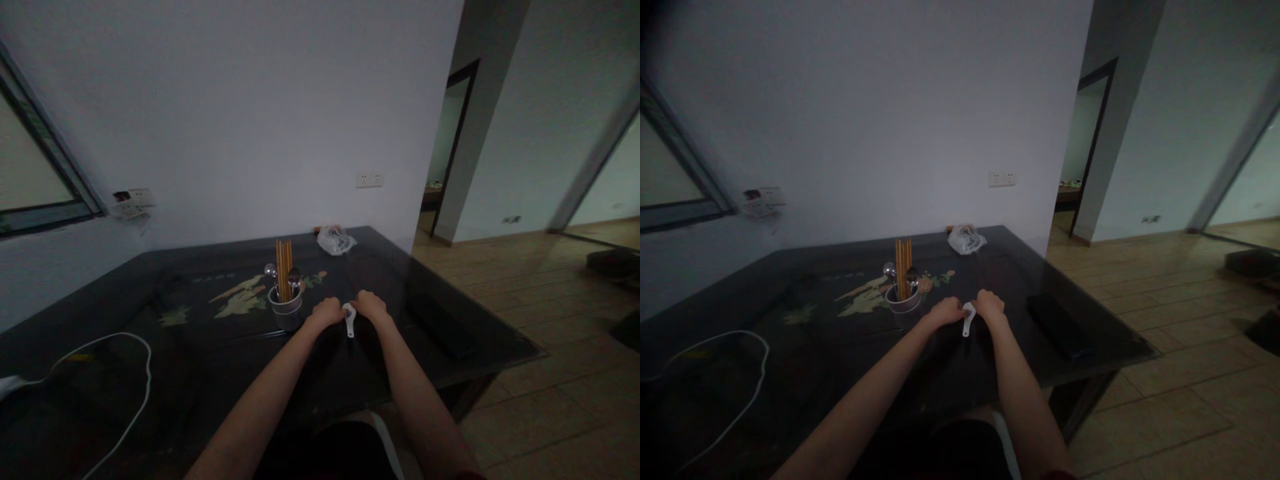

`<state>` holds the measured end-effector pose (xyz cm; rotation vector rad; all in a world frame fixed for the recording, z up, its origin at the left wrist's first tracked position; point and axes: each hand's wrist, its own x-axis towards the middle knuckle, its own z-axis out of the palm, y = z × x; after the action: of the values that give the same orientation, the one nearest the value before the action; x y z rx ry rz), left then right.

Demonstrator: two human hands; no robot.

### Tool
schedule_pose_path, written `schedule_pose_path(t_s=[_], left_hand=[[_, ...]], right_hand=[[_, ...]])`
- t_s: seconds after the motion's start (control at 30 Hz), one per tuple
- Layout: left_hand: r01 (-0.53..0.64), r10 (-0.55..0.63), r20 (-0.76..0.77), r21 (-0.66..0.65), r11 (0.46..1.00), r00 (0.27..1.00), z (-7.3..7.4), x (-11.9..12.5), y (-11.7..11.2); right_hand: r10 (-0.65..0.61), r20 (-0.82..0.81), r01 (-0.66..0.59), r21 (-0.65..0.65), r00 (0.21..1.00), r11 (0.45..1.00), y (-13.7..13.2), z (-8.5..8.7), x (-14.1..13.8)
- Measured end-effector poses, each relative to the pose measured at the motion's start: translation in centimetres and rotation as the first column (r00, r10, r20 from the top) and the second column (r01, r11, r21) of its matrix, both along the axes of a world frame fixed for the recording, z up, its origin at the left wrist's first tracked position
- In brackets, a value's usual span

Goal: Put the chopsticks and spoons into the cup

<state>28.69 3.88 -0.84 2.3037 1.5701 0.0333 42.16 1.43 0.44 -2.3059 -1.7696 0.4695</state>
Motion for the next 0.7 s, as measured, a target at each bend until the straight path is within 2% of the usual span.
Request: schedule_pose_path(t_s=[0.2,0.4,0.5,0.6,0.7], left_hand=[[-0.004,0.005,0.017,-0.028,1.0,1.0,0.5,0.0,-0.5],[0.053,-0.05,0.058,-0.049,0.997,0.997,1.1,-0.3,-1.3],[0.071,-0.071,0.097,0.003,0.997,0.993,2.4,-1.3,-2.8],[0.134,-0.147,0.193,0.077,0.988,0.97,4.4,-3.1,-5.0],[0.17,-0.198,0.334,0.111,0.979,0.922,6.4,-5.6,-6.8]], right_hand=[[-0.007,0.002,0.007,-0.003,1.0,1.0,0.1,0.0,0.1],[-0.092,-0.026,0.093,0.036,0.995,0.995,0.3,0.4,1.3],[-0.135,-0.071,0.139,0.067,0.988,0.988,0.4,0.6,2.1],[-0.134,-0.096,0.143,0.095,0.986,0.985,0.6,0.6,2.0],[-0.01,-0.159,0.036,0.164,0.987,0.986,1.0,0.4,0.7]])
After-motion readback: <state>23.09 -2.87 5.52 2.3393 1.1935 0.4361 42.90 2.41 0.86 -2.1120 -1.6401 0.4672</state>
